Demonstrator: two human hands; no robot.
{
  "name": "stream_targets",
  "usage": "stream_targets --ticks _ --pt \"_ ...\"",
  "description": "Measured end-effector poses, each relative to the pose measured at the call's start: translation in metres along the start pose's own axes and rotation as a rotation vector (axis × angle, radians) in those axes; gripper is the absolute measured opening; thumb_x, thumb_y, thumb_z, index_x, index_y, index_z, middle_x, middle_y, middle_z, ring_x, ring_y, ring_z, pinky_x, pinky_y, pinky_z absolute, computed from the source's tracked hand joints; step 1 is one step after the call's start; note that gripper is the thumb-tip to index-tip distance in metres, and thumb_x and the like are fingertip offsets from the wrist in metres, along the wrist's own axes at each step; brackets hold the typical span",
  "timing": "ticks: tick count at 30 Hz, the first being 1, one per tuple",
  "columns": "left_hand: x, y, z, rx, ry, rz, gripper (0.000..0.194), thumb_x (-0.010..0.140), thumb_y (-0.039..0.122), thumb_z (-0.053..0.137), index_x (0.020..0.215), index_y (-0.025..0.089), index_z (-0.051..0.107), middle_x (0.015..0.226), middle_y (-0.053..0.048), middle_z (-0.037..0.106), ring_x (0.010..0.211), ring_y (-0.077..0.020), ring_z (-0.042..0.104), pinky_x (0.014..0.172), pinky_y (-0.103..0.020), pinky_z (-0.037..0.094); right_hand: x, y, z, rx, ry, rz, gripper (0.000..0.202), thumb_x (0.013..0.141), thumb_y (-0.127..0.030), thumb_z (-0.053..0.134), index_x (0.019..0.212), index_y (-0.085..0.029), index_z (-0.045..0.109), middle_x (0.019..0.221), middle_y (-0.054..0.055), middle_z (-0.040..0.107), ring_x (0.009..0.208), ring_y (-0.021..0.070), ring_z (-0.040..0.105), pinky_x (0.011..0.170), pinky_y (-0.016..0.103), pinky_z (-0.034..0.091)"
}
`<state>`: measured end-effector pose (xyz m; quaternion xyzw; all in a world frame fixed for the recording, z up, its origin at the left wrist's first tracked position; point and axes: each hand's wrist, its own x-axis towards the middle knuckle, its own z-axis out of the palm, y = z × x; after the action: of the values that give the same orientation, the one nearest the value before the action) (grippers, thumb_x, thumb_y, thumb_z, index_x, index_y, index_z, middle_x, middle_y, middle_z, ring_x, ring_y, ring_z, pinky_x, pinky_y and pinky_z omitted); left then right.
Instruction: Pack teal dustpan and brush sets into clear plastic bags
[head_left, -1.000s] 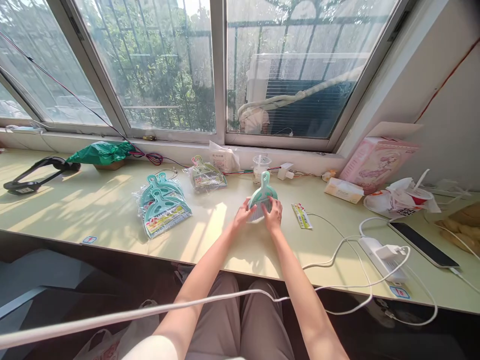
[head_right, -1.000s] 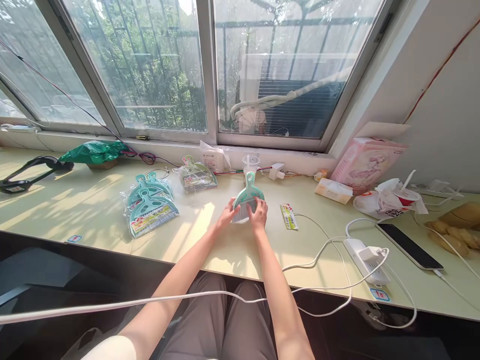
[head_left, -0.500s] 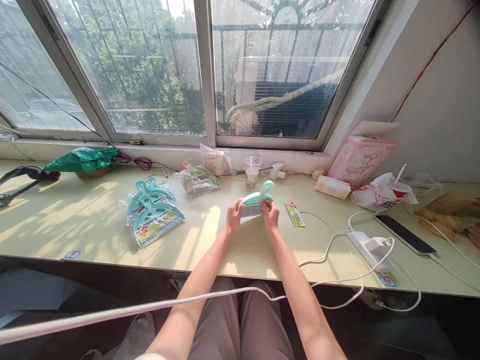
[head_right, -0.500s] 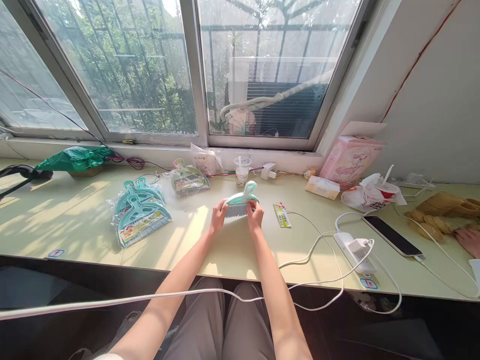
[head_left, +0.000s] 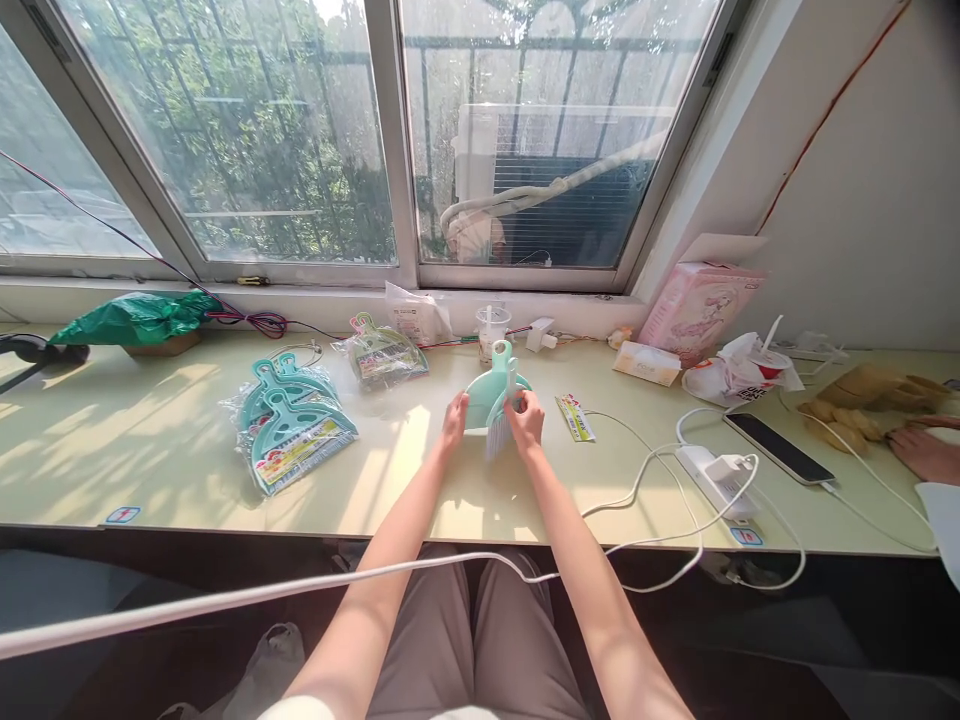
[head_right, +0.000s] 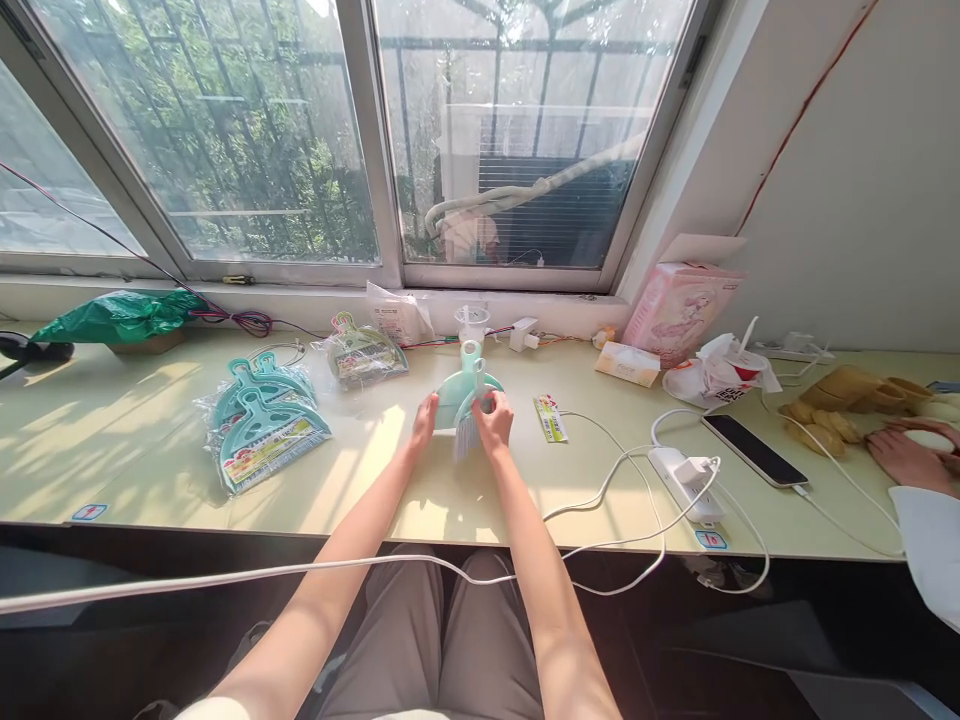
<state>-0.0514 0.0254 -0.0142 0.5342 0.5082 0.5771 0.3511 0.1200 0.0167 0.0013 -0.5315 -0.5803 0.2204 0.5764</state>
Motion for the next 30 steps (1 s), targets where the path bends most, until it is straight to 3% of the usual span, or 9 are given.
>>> stream_targets --ticks 3,6,11,14,16,18,22,26,30 --pt "0.014 -0.006 -0.027 0.202 0.428 -0.269 0.069 0.106 0.059 0.019 0.104 0.014 0.071 0.095 -0.011 0.072 0.092 -0.0235 0.066 0.079 -0.032 0.052 -0.008 -0.008 -0.001 0.052 -0.008 -0.047 0.031 0.086 -0.053 0.050 0.077 -0.023 0.052 0.084 0.001 0.051 0.071 0.0157 0.047 0.070 0.030 0.045" --pt "0.023 -0.011 -0.057 0.313 0.563 -0.393 0.067 0.108 0.048 0.014 0.109 0.012 0.071 0.099 -0.017 0.073 0.094 -0.0278 0.068 0.079 -0.036 0.051 -0.010 -0.011 -0.007 -0.062 0.056 -0.108 0.032 0.089 -0.054 0.051 0.087 -0.022 0.059 0.093 0.004 0.054 0.083 0.0200 0.053 0.075 0.032 0.047" --pt "0.020 -0.011 -0.072 0.472 0.471 -0.395 0.035 0.099 0.035 0.048 0.089 0.017 0.077 0.097 -0.020 0.075 0.106 -0.0367 0.068 0.089 -0.041 0.048 -0.001 -0.007 -0.024 -0.503 0.283 -0.098 0.037 0.091 -0.056 0.056 0.094 -0.021 0.068 0.106 0.013 0.058 0.105 0.0311 0.051 0.092 0.045 0.042" --pt "0.016 -0.006 -0.065 0.578 0.453 -0.346 0.029 0.094 0.024 0.052 0.104 0.019 0.078 0.121 -0.020 0.072 0.127 -0.0367 0.058 0.104 -0.044 0.042 0.005 -0.001 -0.031 -0.642 0.345 -0.037 0.031 0.092 -0.051 0.059 0.088 -0.022 0.070 0.120 0.016 0.057 0.117 0.0347 0.048 0.101 0.051 0.034" --pt "0.014 -0.004 -0.062 0.699 0.431 -0.314 0.032 0.096 0.025 0.052 0.115 0.019 0.076 0.132 -0.019 0.067 0.135 -0.0356 0.051 0.110 -0.046 0.039 0.007 0.004 -0.031 -0.696 0.288 -0.014 0.029 0.093 -0.047 0.060 0.086 -0.022 0.070 0.127 0.016 0.058 0.125 0.0350 0.045 0.108 0.052 0.027" --pt "0.012 -0.002 -0.062 0.822 0.365 -0.295 0.033 0.098 0.032 0.053 0.119 0.019 0.075 0.133 -0.019 0.065 0.135 -0.0359 0.049 0.110 -0.047 0.040 0.008 0.009 -0.030 -0.735 0.126 0.026 0.027 0.095 -0.045 0.059 0.090 -0.021 0.071 0.125 0.015 0.061 0.125 0.0335 0.047 0.111 0.051 0.023" --pt "0.010 -0.002 -0.062 0.930 0.219 -0.253 0.033 0.097 0.028 0.056 0.126 0.021 0.071 0.133 -0.017 0.063 0.131 -0.0335 0.052 0.106 -0.042 0.046 0.009 0.019 -0.025 -0.768 -0.226 0.186 0.028 0.100 -0.035 0.052 0.116 -0.020 0.069 0.120 0.014 0.068 0.117 0.0291 0.056 0.105 0.044 0.031" --pt "0.007 -0.004 -0.057 0.985 0.217 -0.219 0.035 0.097 0.017 0.050 0.127 0.020 0.068 0.132 -0.017 0.062 0.130 -0.0313 0.052 0.105 -0.040 0.046 0.011 0.023 -0.025 -0.843 -0.280 0.212 0.038 0.099 -0.020 0.049 0.134 -0.023 0.064 0.133 0.015 0.066 0.125 0.0272 0.056 0.096 0.037 0.038" --pt "0.008 -0.004 -0.057 0.897 0.253 -0.227 0.028 0.096 0.017 0.051 0.118 0.020 0.069 0.128 -0.017 0.065 0.131 -0.0320 0.053 0.105 -0.041 0.045 0.016 0.027 -0.032 -0.861 -0.274 0.244 0.022 0.095 -0.023 0.060 0.109 -0.021 0.077 0.119 0.014 0.074 0.117 0.0286 0.063 0.099 0.039 0.039"
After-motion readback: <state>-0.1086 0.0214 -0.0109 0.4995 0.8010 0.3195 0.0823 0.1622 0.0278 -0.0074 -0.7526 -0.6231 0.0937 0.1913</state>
